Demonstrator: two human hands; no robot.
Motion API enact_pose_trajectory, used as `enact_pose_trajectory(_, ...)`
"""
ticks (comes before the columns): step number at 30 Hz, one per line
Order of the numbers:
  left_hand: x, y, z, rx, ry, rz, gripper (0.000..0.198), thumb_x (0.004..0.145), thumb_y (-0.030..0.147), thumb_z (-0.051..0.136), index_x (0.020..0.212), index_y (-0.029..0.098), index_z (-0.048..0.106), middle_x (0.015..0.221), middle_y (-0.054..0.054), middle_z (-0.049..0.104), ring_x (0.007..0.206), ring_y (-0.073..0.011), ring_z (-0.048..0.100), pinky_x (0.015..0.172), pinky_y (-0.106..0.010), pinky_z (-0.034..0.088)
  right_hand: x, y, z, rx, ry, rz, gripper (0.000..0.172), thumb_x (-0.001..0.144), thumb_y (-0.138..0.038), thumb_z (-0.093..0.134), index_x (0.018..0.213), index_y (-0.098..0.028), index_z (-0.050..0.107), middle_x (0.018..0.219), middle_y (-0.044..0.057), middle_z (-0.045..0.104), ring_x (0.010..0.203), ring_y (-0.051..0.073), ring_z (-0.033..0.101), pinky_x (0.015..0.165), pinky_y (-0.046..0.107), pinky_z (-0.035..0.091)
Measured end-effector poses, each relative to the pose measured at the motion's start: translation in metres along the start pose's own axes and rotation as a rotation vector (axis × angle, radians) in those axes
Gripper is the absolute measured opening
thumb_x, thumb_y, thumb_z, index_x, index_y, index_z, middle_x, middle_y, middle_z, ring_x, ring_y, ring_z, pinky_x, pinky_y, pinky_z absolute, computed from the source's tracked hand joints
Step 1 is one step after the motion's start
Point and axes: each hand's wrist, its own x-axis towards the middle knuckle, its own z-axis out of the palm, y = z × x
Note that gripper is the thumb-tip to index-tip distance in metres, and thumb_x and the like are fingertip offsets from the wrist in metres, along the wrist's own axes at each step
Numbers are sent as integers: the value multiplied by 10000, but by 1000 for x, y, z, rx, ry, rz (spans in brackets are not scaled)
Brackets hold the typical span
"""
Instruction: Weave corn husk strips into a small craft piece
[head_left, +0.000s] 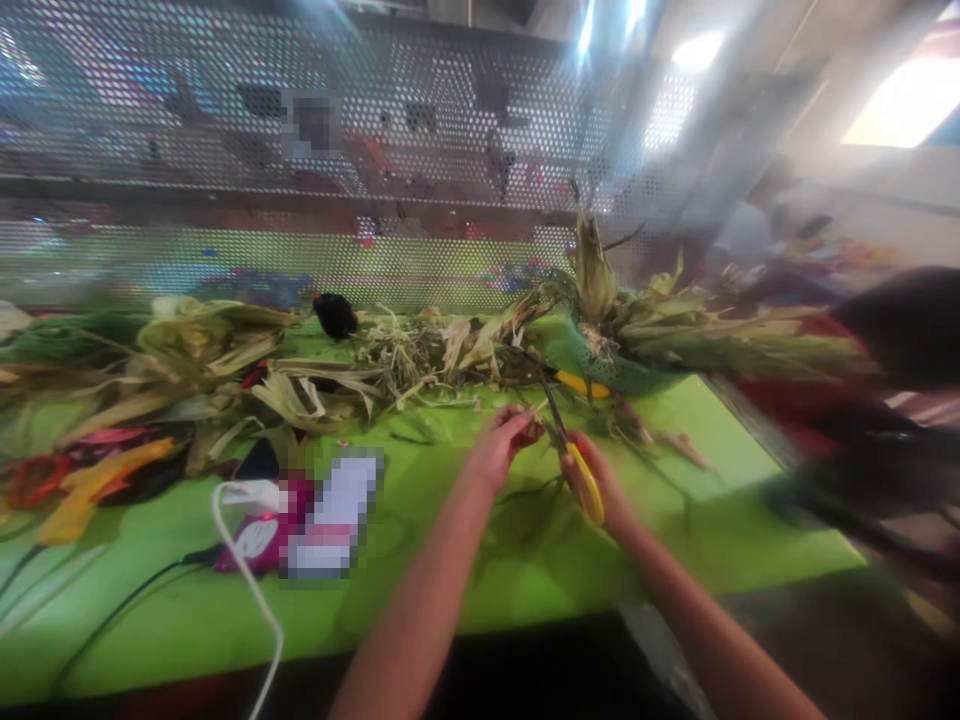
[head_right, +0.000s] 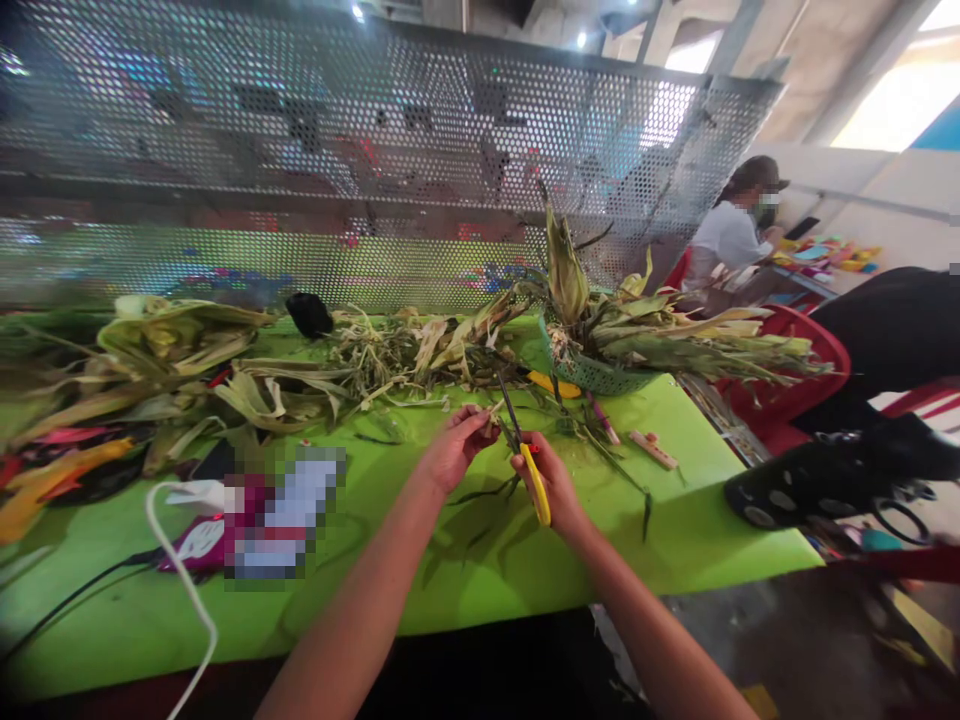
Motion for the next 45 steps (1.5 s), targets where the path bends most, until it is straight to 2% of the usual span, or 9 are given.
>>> enact_pose_trajectory(7, -2, 14, -2, 199, 115, 81, 323, 591, 359, 820, 693, 143, 601, 594, 29, 588, 564, -76, 547, 613, -220, 441, 6, 14, -37, -521, 25, 5, 314, 869, -411, 531, 1096, -200, 576, 838, 63, 678, 696, 205, 602, 605, 293, 439)
enact_pose_trajectory(13, 0, 18, -5, 266, 102, 118, 316, 583, 364, 829, 705, 139, 644, 630, 12, 611, 569, -82, 541, 644, -246, 449, 1, 6, -60, -902, -104, 4, 349, 792, -322, 623, 1130, -238, 646, 946, 77, 709, 695, 206, 624, 582, 281, 399)
enact_pose_trajectory(18, 2, 15, -8, 360, 56, 150, 291, 604, 360, 823, 712, 139, 668, 655, -5, 632, 600, -91, 538, 649, -239, 427, 12, -21, -62, -820, -84, -48, 300, 858, -478, 571, 1026, -271, 709, 914, 57, 716, 721, 207, 636, 630, 301, 436)
enact_pose_trajectory(22, 1, 13, -8, 474, -20, 169, 250, 660, 355, 786, 736, 146, 672, 679, -12, 641, 631, -103, 553, 658, -233, 424, 33, -37, -40, -478, -104, -151, 334, 880, -473, 559, 1074, -231, 684, 992, 55, 714, 825, 197, 646, 730, 302, 469)
enact_pose_trajectory(29, -1, 12, -5, 438, -77, 128, 233, 695, 362, 750, 723, 154, 648, 663, 1, 606, 640, -101, 535, 657, -225, 410, 43, -22, -3, -261, 16, -98, 274, 837, -442, 612, 804, -172, 649, 736, 26, 668, 650, 159, 579, 594, 260, 428)
enact_pose_trajectory(33, -1, 6, -3, 427, -56, 119, 225, 709, 353, 733, 678, 155, 631, 629, 7, 581, 631, -96, 518, 654, -221, 401, 38, -16, -5, -349, 47, -218, 258, 866, -437, 586, 812, -194, 654, 776, 40, 647, 701, 177, 573, 647, 277, 434)
enact_pose_trajectory(37, -1, -6, 2, 177, 36, -18, 257, 636, 317, 777, 619, 153, 580, 574, 26, 522, 553, -75, 464, 570, -214, 385, 38, -14, -9, -407, -6, -317, 257, 906, -419, 541, 818, -206, 654, 797, 48, 618, 743, 189, 567, 684, 287, 428)
enact_pose_trajectory(40, -2, -10, 5, 82, 54, -71, 285, 603, 334, 805, 643, 157, 586, 590, 28, 521, 541, -72, 467, 533, -210, 384, 39, -12, -10, -381, 2, -305, 253, 899, -423, 553, 810, -204, 643, 771, 41, 607, 729, 187, 561, 673, 289, 426)
enact_pose_trajectory(45, -7, -3, 7, 207, 31, -26, 357, 688, 487, 736, 811, 159, 669, 775, -28, 637, 662, -115, 564, 617, -248, 437, 37, -12, -10, -216, 81, -188, 235, 869, -417, 596, 829, -189, 635, 785, 29, 635, 718, 171, 565, 659, 274, 430)
